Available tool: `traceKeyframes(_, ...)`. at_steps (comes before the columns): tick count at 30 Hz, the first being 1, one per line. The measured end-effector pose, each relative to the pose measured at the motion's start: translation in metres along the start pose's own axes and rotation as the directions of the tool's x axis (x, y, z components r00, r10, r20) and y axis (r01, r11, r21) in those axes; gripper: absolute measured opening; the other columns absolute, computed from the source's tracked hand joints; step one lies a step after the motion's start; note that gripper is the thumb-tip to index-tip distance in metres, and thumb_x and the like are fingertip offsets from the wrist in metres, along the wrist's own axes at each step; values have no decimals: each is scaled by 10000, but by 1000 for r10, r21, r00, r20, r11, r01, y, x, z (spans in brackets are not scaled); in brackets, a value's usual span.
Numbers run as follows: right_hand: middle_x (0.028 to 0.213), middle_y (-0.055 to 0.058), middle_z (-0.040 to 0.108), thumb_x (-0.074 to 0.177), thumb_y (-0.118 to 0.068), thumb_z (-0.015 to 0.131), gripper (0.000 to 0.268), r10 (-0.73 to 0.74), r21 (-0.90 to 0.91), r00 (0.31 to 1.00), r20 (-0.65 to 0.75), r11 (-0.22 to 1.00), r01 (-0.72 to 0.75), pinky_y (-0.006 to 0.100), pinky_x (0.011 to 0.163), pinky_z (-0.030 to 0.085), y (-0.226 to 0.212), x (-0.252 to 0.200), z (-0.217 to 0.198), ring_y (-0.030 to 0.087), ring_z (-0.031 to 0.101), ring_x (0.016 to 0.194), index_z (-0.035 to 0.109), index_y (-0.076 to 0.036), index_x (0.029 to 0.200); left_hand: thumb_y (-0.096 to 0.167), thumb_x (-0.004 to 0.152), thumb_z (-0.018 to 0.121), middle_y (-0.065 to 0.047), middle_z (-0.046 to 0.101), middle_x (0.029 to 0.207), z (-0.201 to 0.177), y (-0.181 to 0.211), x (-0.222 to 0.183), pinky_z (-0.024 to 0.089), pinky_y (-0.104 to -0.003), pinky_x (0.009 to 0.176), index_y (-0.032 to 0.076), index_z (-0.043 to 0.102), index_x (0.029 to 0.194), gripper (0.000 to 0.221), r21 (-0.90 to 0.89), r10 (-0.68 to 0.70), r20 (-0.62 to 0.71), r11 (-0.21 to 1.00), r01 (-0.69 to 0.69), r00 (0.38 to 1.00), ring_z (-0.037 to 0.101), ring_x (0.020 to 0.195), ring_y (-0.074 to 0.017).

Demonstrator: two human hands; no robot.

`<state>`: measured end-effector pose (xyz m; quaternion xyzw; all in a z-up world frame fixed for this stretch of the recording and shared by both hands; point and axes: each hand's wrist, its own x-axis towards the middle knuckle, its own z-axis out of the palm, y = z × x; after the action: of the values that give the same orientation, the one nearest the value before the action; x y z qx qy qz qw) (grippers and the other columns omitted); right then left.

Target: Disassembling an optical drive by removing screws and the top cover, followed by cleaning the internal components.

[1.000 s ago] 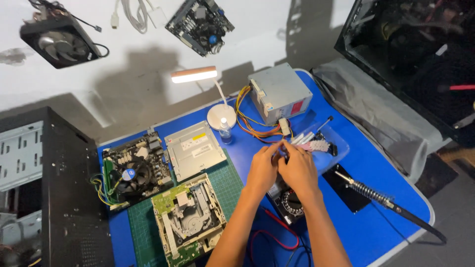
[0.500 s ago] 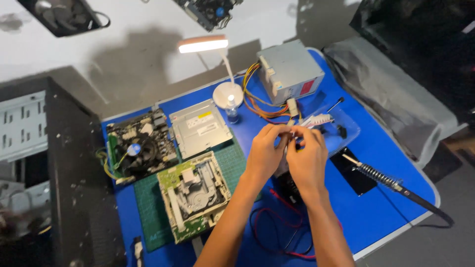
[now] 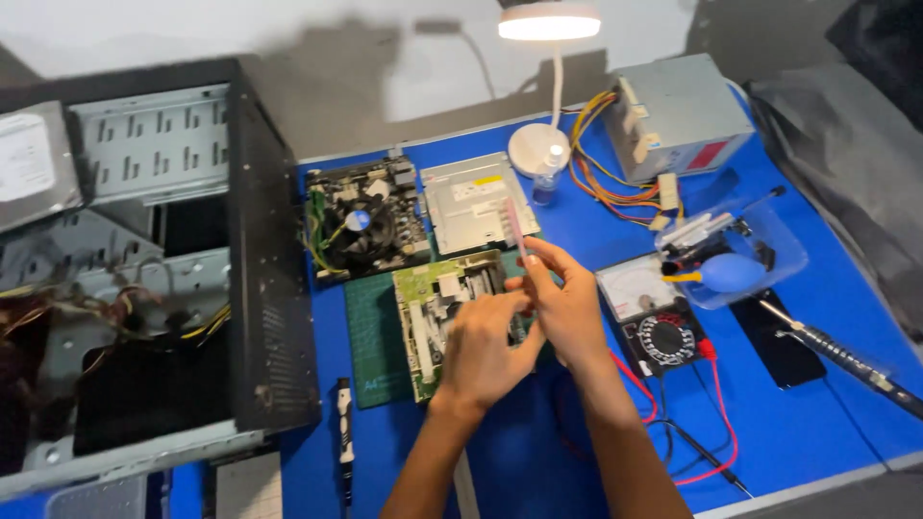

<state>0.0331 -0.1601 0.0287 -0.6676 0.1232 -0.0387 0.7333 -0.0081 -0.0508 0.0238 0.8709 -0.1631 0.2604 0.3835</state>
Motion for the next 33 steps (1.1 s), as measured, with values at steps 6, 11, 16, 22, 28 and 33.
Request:
traceKeyframes(6, 1077, 217, 673, 913, -21, 527, 447, -14, -248, 985, 171, 967, 57, 334, 618, 598, 29, 8, 21, 182, 678, 750, 671, -94, 1330, 404, 726, 877, -18, 731, 841, -43, -48, -17, 493, -429, 915, 179, 726, 907, 325, 93, -89, -61, 991, 94, 994, 693, 880, -245)
traceKeyframes(11, 1009, 196, 619, 902, -17, 507, 477, 30, -248, 976, 216, 968, 26, 365, 605, 592, 3, -11, 35, 216, 656, 740, 588, -10, 1372, 504, 697, 887, -109, 665, 1156, -53, -79, -32, 438, -506, 1020, 124, 709, 1105, 585, -17, -225, -43, 974, 225, 973, 604, 1142, -342)
traceKeyframes(16, 929, 186, 587, 898, 0, 477, 449, 73, -313, 969, 235, 950, 5, 380, 579, 608, 0, -13, 35, 231, 655, 662, 620, -42, 1322, 163, 857, 745, -150, 500, 1420, -44, -88, -33, 359, -572, 1139, 100, 632, 1305, 467, -261, -483, -28, 848, 460, 875, 466, 1362, -417)
traceKeyframes(22, 671, 32, 550, 922, -98, 551, 304, -106, -596, 959, 262, 764, 247, 323, 500, 491, 15, -9, 37, 144, 549, 547, 730, -125, 1166, -31, 861, 502, -224, 440, 1504, -48, -79, -29, 285, -517, 1227, 18, 510, 1460, 601, -494, -619, 3, 682, 539, 786, 363, 1472, -412)
traceKeyframes(28, 637, 112, 657, 921, -360, 726, 258, -264, -704, 928, 265, 605, 373, 432, 641, 551, 9, -16, 46, 317, 686, 675, 775, -179, 1098, -7, 795, 501, -218, 397, 1559, -46, -84, -28, 353, -482, 1210, 19, 511, 1482, 688, -537, -682, 7, 614, 579, 731, 346, 1488, -400)
traceKeyframes(33, 701, 63, 697, 942, -366, 691, 221, -252, -746, 895, 369, 494, 447, 450, 656, 571, 4, -8, 54, 285, 690, 691, 777, -263, 1117, 37, 770, 495, -205, 545, 1480, -46, -89, -25, 410, -455, 1172, 67, 585, 1454, 690, -506, -715, 3, 602, 618, 700, 498, 1407, -371)
